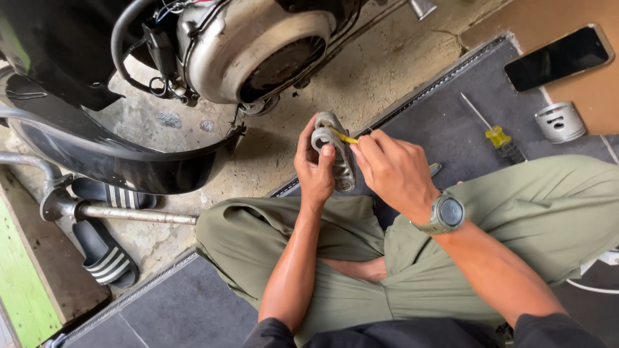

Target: The person is using a small hand tool to scrape residue or gasket material from a metal engine component, likely a connecting rod or crankshaft part.

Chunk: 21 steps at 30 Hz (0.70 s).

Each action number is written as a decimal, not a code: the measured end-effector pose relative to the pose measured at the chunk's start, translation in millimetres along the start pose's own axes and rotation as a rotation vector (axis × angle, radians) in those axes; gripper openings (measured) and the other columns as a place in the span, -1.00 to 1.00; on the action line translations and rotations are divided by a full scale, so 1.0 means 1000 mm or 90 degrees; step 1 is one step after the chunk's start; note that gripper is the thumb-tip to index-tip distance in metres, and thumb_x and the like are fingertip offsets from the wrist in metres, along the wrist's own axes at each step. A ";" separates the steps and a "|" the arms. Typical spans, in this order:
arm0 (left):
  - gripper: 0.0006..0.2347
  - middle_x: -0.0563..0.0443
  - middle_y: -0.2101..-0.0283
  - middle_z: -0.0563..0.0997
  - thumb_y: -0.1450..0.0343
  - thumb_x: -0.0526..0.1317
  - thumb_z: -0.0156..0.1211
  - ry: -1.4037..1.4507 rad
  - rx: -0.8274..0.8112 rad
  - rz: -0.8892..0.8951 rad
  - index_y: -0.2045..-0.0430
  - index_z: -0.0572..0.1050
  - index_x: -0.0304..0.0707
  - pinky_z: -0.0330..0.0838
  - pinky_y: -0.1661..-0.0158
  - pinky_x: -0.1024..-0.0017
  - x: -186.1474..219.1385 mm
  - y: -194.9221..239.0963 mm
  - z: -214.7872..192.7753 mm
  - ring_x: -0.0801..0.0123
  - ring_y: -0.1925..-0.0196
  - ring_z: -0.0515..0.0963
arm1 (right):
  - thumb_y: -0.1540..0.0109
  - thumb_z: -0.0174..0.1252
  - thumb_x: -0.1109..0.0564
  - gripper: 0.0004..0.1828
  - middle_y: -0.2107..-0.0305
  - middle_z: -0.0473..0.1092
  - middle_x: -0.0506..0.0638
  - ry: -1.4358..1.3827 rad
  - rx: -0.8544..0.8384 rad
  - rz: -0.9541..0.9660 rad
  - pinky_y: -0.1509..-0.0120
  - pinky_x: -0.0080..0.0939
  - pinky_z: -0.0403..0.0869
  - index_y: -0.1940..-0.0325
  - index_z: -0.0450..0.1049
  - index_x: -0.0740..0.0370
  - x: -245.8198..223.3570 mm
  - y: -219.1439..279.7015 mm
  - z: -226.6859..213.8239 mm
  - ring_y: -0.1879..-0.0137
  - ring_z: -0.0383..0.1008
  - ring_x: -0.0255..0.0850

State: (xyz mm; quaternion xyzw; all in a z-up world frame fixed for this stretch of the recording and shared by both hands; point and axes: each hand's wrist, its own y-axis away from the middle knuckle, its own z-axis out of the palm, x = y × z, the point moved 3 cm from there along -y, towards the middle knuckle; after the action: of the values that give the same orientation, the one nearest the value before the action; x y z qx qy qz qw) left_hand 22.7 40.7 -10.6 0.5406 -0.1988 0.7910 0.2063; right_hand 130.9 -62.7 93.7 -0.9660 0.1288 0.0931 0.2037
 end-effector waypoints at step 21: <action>-0.48 -0.25 -0.01 0.60 -0.52 0.00 0.16 -0.018 0.020 -0.008 -0.28 0.33 -0.41 0.45 -0.15 0.19 -0.004 -0.005 -0.004 0.31 -0.07 0.55 | -0.39 0.00 0.26 -0.86 0.44 0.24 -0.06 -0.027 0.016 -0.006 0.44 -0.28 0.40 0.17 0.47 0.26 -0.009 -0.010 0.003 0.54 0.35 -0.17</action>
State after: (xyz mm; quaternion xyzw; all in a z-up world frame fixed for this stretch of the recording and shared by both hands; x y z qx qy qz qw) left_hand 23.9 46.3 -15.4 0.5564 -0.1858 0.7848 0.1999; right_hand 125.2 -50.4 97.2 -0.9618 0.1210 0.1106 0.2192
